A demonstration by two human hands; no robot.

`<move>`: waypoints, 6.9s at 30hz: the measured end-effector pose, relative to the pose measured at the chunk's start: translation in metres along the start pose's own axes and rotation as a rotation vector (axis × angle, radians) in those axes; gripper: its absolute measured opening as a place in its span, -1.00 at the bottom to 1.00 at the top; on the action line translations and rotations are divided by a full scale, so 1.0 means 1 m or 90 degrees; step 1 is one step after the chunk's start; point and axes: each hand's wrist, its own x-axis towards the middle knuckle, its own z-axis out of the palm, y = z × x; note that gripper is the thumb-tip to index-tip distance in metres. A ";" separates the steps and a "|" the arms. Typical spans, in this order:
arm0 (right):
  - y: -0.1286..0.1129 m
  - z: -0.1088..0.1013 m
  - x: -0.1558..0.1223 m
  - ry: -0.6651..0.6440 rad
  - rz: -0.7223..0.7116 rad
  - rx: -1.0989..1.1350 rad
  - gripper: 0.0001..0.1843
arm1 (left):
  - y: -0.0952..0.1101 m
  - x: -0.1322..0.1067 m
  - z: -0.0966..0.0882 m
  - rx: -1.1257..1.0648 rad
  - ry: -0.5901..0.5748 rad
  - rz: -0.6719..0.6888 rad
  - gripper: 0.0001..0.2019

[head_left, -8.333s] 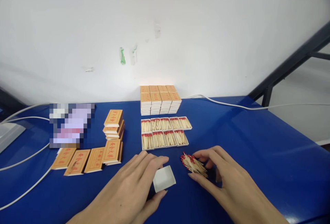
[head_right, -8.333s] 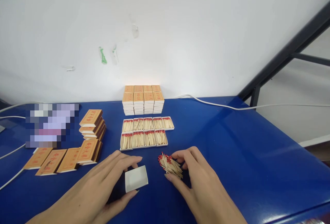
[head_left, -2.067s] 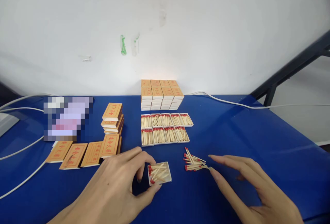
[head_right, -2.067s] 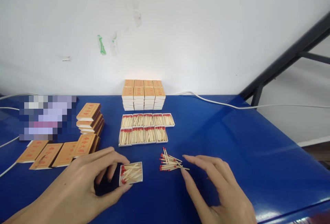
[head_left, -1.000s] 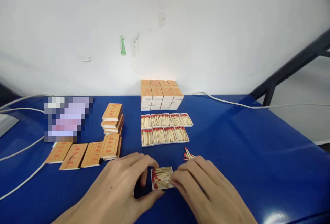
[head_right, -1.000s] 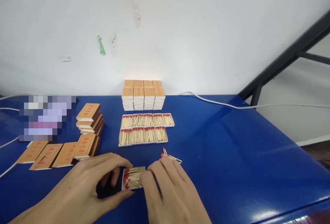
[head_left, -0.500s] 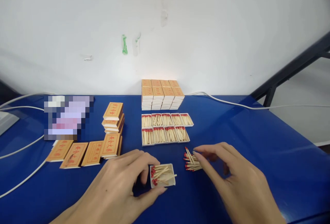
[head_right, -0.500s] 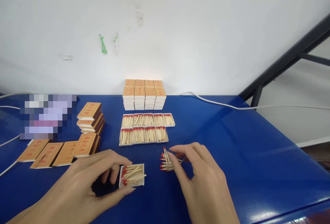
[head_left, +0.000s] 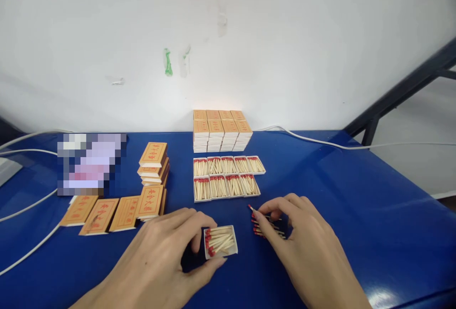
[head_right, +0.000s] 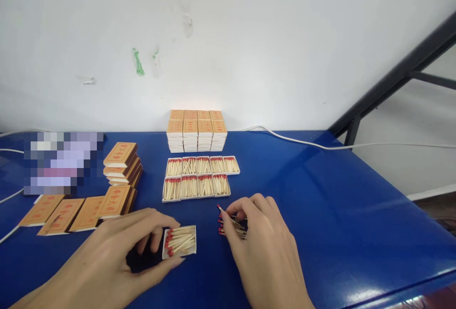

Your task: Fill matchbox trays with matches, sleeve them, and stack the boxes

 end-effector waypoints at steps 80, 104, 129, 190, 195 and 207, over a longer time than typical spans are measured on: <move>0.043 -0.048 -0.006 -0.111 -0.187 0.003 -0.63 | -0.002 0.001 -0.001 -0.036 -0.120 -0.014 -0.74; 0.029 -0.021 0.003 -0.196 -0.162 0.137 -0.81 | -0.002 0.000 0.000 -0.016 -0.104 -0.015 -0.73; -0.036 0.005 -0.001 -0.036 -0.541 -0.187 -0.74 | -0.006 -0.003 0.009 -0.044 -0.072 -0.019 -0.77; 0.013 -0.023 -0.014 -0.126 -0.327 -0.007 -0.72 | 0.000 0.000 -0.002 0.022 -0.058 -0.038 -0.81; 0.005 -0.017 -0.008 -0.098 -0.380 -0.056 -0.71 | -0.001 0.002 -0.002 0.004 -0.062 -0.055 -0.79; 0.034 -0.029 -0.011 -0.100 -0.300 -0.043 -0.79 | 0.003 0.003 -0.004 0.003 -0.050 -0.063 -0.69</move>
